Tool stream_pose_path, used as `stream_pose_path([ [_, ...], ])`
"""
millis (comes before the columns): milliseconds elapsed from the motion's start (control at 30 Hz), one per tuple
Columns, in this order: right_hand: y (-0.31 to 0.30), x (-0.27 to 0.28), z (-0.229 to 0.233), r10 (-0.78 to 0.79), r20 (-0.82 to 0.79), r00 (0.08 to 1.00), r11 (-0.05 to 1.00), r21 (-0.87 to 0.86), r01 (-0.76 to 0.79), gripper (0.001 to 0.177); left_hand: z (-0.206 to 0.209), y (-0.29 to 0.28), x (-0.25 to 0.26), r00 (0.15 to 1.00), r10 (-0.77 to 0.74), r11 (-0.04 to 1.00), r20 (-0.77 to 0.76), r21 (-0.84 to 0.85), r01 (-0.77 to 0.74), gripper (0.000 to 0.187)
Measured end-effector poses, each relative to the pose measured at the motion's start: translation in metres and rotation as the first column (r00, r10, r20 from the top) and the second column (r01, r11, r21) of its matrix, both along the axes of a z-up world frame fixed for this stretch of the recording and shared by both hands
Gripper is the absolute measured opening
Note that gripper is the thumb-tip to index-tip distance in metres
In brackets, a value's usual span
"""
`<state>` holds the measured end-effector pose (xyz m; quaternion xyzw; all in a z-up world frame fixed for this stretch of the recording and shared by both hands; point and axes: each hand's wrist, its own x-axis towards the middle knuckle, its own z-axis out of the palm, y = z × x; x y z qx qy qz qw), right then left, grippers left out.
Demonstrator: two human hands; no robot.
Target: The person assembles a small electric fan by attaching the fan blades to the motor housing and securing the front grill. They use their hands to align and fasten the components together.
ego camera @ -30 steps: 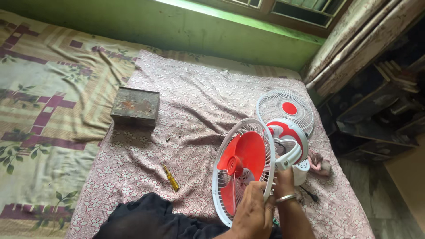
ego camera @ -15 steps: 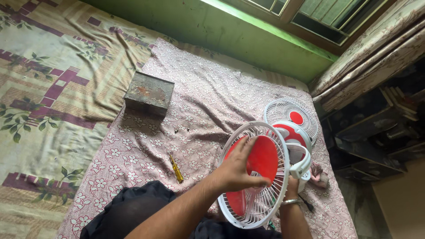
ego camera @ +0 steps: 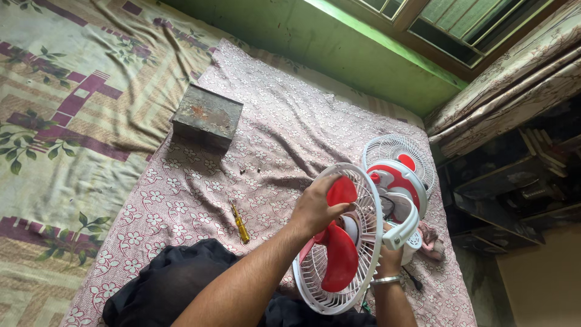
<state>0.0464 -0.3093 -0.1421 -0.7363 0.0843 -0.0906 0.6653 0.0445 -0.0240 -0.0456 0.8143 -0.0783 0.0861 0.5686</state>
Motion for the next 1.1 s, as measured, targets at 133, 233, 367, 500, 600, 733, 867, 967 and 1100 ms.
stream_pose_path([
  [133,-0.005,-0.002,-0.01,-0.028,-0.015,0.999,1.0,0.01,0.028,0.024,-0.002,0.002,-0.005,0.996,-0.024,0.999,-0.089,0.03,0.027,0.073],
  [233,-0.011,-0.002,-0.014,-0.044,-0.018,0.999,0.999,0.017,0.045,0.024,0.002,0.004,-0.008,0.986,-0.006,1.0,-0.165,0.003,0.006,0.069],
  [367,-0.021,0.005,-0.018,-0.05,-0.007,0.999,0.999,0.013,0.05,0.025,0.008,0.004,-0.015,0.974,0.053,0.999,-0.218,0.0,-0.055,0.061],
  [500,-0.034,0.017,-0.034,-0.089,-0.081,0.993,0.996,0.0,0.089,0.025,0.002,0.007,-0.012,0.974,0.05,0.997,-0.219,-0.052,-0.062,0.058],
  [600,-0.025,0.025,-0.042,-0.007,-0.066,0.998,0.995,0.094,0.013,0.017,-0.011,0.009,-0.002,0.986,0.043,0.994,-0.163,-0.09,-0.058,0.054],
  [733,0.011,0.008,-0.005,0.213,0.14,0.967,0.738,-0.671,-0.066,0.014,-0.026,0.019,0.017,0.972,-0.024,0.965,-0.233,-0.26,-0.039,0.055],
  [867,0.051,-0.005,0.02,0.307,0.371,0.876,0.453,-0.867,0.208,0.021,-0.032,0.036,0.025,0.919,0.041,0.904,-0.393,-0.377,-0.202,0.043],
  [967,0.059,-0.002,0.012,0.036,0.275,0.961,0.77,-0.62,0.149,0.022,-0.046,0.046,0.02,0.833,0.214,0.853,-0.51,-0.318,-0.414,0.038],
  [1100,0.04,0.008,-0.013,-0.046,0.212,0.976,0.8,-0.577,0.163,0.023,-0.076,0.046,0.012,0.716,0.358,0.812,-0.6,-0.179,-0.556,0.033],
])
